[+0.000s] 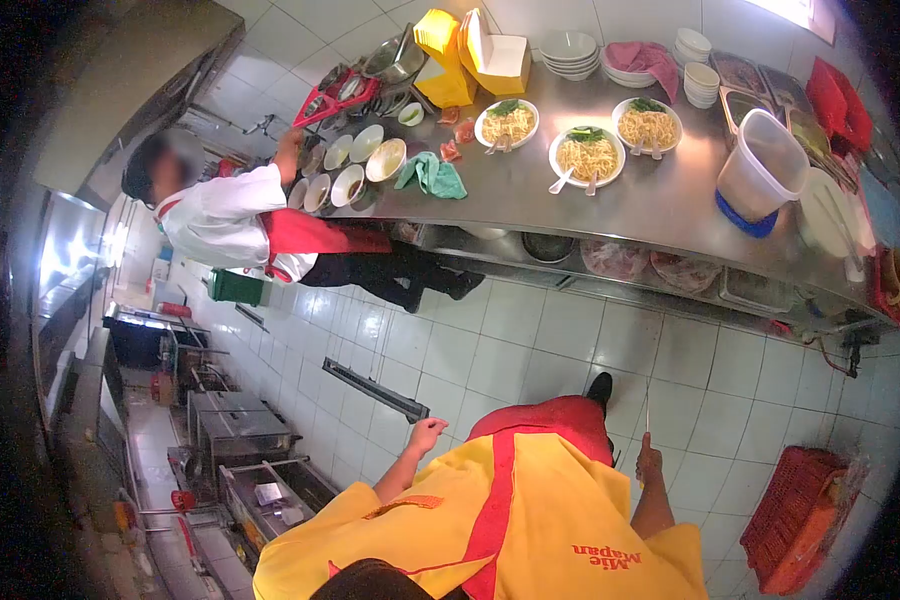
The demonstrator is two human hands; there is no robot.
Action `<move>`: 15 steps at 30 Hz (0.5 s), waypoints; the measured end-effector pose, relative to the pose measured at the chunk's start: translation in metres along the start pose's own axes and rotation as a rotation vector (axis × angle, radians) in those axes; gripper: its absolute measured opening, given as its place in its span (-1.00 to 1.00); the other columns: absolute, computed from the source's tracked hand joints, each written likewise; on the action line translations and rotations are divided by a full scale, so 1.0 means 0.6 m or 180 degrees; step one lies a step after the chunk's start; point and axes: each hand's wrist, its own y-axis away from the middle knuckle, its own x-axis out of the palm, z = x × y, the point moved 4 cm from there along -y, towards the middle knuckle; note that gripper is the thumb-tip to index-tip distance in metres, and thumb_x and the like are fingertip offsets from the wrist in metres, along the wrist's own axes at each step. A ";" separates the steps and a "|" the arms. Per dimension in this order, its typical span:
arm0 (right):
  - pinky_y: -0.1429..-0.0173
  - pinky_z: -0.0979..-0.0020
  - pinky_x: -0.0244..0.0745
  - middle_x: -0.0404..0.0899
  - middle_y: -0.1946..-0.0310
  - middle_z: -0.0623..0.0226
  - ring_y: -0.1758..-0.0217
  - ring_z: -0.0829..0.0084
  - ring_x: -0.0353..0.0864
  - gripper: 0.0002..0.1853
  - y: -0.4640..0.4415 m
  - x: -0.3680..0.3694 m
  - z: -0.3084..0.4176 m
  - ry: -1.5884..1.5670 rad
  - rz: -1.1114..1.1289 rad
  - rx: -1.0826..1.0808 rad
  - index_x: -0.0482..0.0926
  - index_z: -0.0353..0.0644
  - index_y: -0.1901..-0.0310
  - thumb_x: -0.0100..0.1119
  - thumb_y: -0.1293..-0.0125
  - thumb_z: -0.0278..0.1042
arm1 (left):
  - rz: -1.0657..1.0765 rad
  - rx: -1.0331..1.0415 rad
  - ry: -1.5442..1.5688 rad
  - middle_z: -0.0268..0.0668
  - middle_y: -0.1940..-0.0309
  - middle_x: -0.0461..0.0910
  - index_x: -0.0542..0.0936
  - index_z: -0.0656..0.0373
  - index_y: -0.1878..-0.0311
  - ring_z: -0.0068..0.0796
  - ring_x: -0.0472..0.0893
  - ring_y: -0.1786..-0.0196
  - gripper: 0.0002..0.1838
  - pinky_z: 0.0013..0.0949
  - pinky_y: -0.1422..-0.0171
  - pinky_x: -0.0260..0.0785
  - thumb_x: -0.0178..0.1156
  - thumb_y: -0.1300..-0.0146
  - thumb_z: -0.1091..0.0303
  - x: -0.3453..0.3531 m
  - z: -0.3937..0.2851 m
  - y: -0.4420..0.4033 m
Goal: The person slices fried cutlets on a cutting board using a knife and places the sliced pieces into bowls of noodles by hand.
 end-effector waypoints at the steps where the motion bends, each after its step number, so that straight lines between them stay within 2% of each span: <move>1: 0.73 0.35 0.13 0.17 0.82 0.43 0.82 0.45 0.17 -0.28 -0.004 0.001 0.003 0.0001 0.0057 0.0010 0.21 -0.07 0.72 -0.21 -0.15 0.53 | -0.0004 0.0004 0.0005 -0.24 0.45 0.65 0.66 0.19 0.29 -0.49 0.56 0.39 -0.73 -0.40 0.24 0.38 0.21 -0.13 0.17 0.001 -0.003 0.001; 15: 0.72 0.31 0.22 0.25 0.81 0.36 0.82 0.40 0.26 -0.24 -0.019 0.006 0.043 0.0156 0.0066 -0.0304 0.28 -0.14 0.73 -0.18 -0.13 0.53 | -0.0277 -0.0260 -0.0228 -0.21 0.57 0.59 0.62 0.19 0.45 -0.38 0.54 0.47 -0.59 -0.30 0.31 0.37 0.29 -0.03 -0.03 0.002 0.017 0.027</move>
